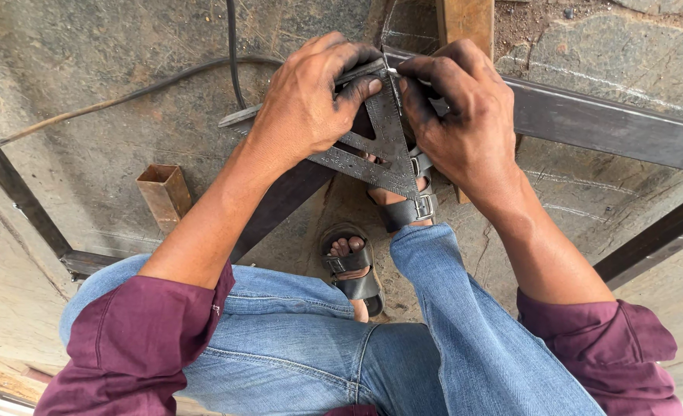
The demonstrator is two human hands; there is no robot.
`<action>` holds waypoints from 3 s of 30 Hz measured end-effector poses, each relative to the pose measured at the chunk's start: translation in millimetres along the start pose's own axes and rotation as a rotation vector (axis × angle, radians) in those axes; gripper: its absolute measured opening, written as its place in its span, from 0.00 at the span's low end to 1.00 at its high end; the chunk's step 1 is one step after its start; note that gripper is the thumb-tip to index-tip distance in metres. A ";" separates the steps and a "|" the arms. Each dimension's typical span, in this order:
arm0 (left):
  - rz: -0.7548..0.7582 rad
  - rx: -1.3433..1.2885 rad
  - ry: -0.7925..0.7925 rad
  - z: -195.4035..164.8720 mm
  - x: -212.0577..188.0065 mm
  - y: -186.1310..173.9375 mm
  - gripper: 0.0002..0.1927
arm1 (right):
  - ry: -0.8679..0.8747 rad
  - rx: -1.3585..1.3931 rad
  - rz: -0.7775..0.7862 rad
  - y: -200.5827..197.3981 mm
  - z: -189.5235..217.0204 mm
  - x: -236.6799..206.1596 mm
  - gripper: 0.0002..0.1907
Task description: The person uses a speed square and pencil to mark a square steel tube resting on the floor, then picks up an angle grinder and grinds the marked end of the bar, producing sparks. They reposition the bar, grind another section, and fit the ground bar against a square frame on the floor.
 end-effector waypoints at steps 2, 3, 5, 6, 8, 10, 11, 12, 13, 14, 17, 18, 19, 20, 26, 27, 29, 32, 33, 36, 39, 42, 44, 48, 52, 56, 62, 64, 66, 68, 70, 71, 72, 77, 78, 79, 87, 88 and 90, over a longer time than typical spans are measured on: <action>0.000 0.012 0.007 0.2 0.1 0.2 0.16 | -0.007 -0.016 -0.001 -0.2 -1.0 -5.5 0.05; -0.001 0.018 0.008 0.4 0.1 0.7 0.16 | 0.010 0.000 0.016 0.1 -1.9 -8.8 0.05; 0.007 0.006 -0.014 2.1 -0.1 2.4 0.17 | 0.044 0.030 0.050 -0.2 -3.0 -16.9 0.07; 0.012 0.000 -0.026 3.1 -0.3 3.2 0.17 | 0.046 0.007 0.063 -1.3 -2.7 -21.7 0.07; 0.011 0.010 -0.010 3.6 -0.9 3.8 0.17 | 0.047 -0.038 0.089 -3.5 -1.2 -31.8 0.08; 0.002 0.037 0.017 3.3 -1.6 3.4 0.18 | 0.030 -0.132 0.147 -3.9 0.5 -40.2 0.08; -0.004 0.055 0.039 2.6 -2.0 2.8 0.18 | 0.024 -0.179 0.174 -4.0 1.4 -44.1 0.09; -0.007 0.069 0.066 1.6 -1.9 2.6 0.18 | 0.075 -0.133 0.142 -7.1 0.7 -46.9 0.09; 0.002 0.054 0.047 2.2 -2.2 3.0 0.18 | 0.123 -0.090 0.106 -9.7 -0.4 -48.7 0.08; 0.008 0.041 0.027 2.7 -2.6 2.9 0.18 | 0.167 -0.044 0.071 -11.6 -1.8 -49.6 0.08; 0.007 0.016 0.016 1.7 -3.2 2.0 0.18 | 0.179 0.011 0.015 -11.6 -1.3 -50.7 0.09; 0.006 0.011 0.024 0.9 -3.2 1.5 0.18 | 0.175 0.022 0.001 -10.8 -0.7 -50.7 0.09; 0.004 0.016 0.031 0.2 -3.2 1.0 0.18 | 0.173 0.032 -0.012 -10.0 -0.1 -50.7 0.09; 0.000 0.023 0.038 -0.5 -3.2 0.5 0.18 | 0.168 0.043 -0.024 -9.3 0.7 -50.6 0.10; 0.006 -0.003 0.013 -0.2 -2.5 0.2 0.18 | 0.166 0.056 -0.021 -3.5 4.2 -48.8 0.12; 0.006 -0.004 0.014 -0.3 -2.6 -0.1 0.18 | 0.155 0.048 -0.020 -2.6 5.0 -48.3 0.12; 0.003 0.010 0.026 -0.7 -2.8 -0.6 0.18 | 0.135 0.030 -0.020 -1.4 5.9 -47.4 0.11; 0.002 0.012 0.030 -0.6 -3.0 -0.1 0.18 | 0.119 0.021 -0.016 -0.2 5.9 -46.3 0.11; -0.002 0.013 0.029 -0.4 -2.9 0.1 0.18 | 0.101 0.008 -0.012 0.0 6.0 -45.8 0.11; 0.012 0.005 -0.012 1.8 -3.0 2.4 0.18 | 0.052 -0.029 0.004 0.6 5.5 -42.7 0.11; 0.005 0.001 0.002 1.7 -3.4 2.6 0.18 | 0.008 -0.058 0.015 2.3 4.1 -34.3 0.11; 0.002 0.031 0.021 1.4 -3.6 2.0 0.18 | -0.032 -0.068 0.008 4.4 2.9 -22.0 0.11; 0.007 0.042 0.016 1.7 -3.5 2.3 0.17 | -0.051 -0.044 0.001 5.0 2.6 -14.0 0.09; 0.000 0.043 0.020 2.1 -2.5 2.6 0.17 | -0.063 -0.057 -0.013 6.6 2.9 -3.6 0.09; -0.013 0.042 0.022 1.6 -3.1 2.5 0.16 | -0.058 -0.062 -0.016 6.7 3.9 -1.7 0.10; -0.008 0.054 0.021 1.4 -4.4 3.1 0.16 | -0.060 -0.069 0.009 4.7 4.6 -6.6 0.09; -0.014 0.037 0.034 3.5 -5.2 4.0 0.18 | -0.006 -0.073 0.092 -0.1 1.7 -36.5 0.11; -0.012 0.046 0.041 3.7 -6.2 4.6 0.18 | -0.008 -0.150 0.175 2.4 -2.1 -44.4 0.13; -0.011 0.065 0.054 3.3 -7.3 4.4 0.18 | 0.030 -0.157 0.186 2.5 -5.1 -51.3 0.14; 0.002 0.056 0.053 2.9 -7.5 4.5 0.18 | 0.104 -0.097 0.126 -1.5 -7.5 -56.3 0.13; 0.005 0.059 0.049 1.8 -7.6 2.6 0.19 | 0.134 -0.058 0.029 -4.1 -6.6 -60.7 0.13; 0.005 0.063 0.052 0.9 -7.1 1.5 0.20 | 0.150 -0.042 -0.019 -4.4 -6.4 -62.0 0.13; 0.007 0.066 0.058 -0.2 -6.3 0.3 0.21 | 0.132 -0.032 -0.034 -3.3 -5.0 -63.1 0.13; 0.012 0.034 0.068 -8.4 -4.7 -6.3 0.17 | 0.085 0.001 -0.090 1.5 -3.5 -63.8 0.12; 0.013 0.018 0.055 -9.4 -4.2 -7.0 0.16 | 0.084 -0.010 -0.086 2.1 -3.7 -63.3 0.13; 0.014 0.014 0.061 -10.9 -3.4 -7.6 0.16 | 0.081 -0.015 -0.079 2.8 -3.2 -62.7 0.13; 0.008 -0.006 0.039 -12.4 -1.2 -8.2 0.15 | 0.026 -0.068 0.007 5.3 -1.9 -56.6 0.17; 0.008 0.001 0.045 -12.4 -1.3 -7.8 0.15 | 0.020 -0.091 0.046 5.6 -3.6 -56.7 0.17; 0.008 0.017 0.057 -12.1 -1.6 -7.3 0.16 | 0.023 -0.133 0.102 6.3 -7.8 -57.0 0.17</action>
Point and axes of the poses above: each hand's wrist, its own x-axis towards the middle knuckle, its own y-axis out of the palm, z = x × y, the point moved 4 cm from there along x, towards the middle knuckle, and after that the axes turned 13 degrees about y, right-handed, at the moved point
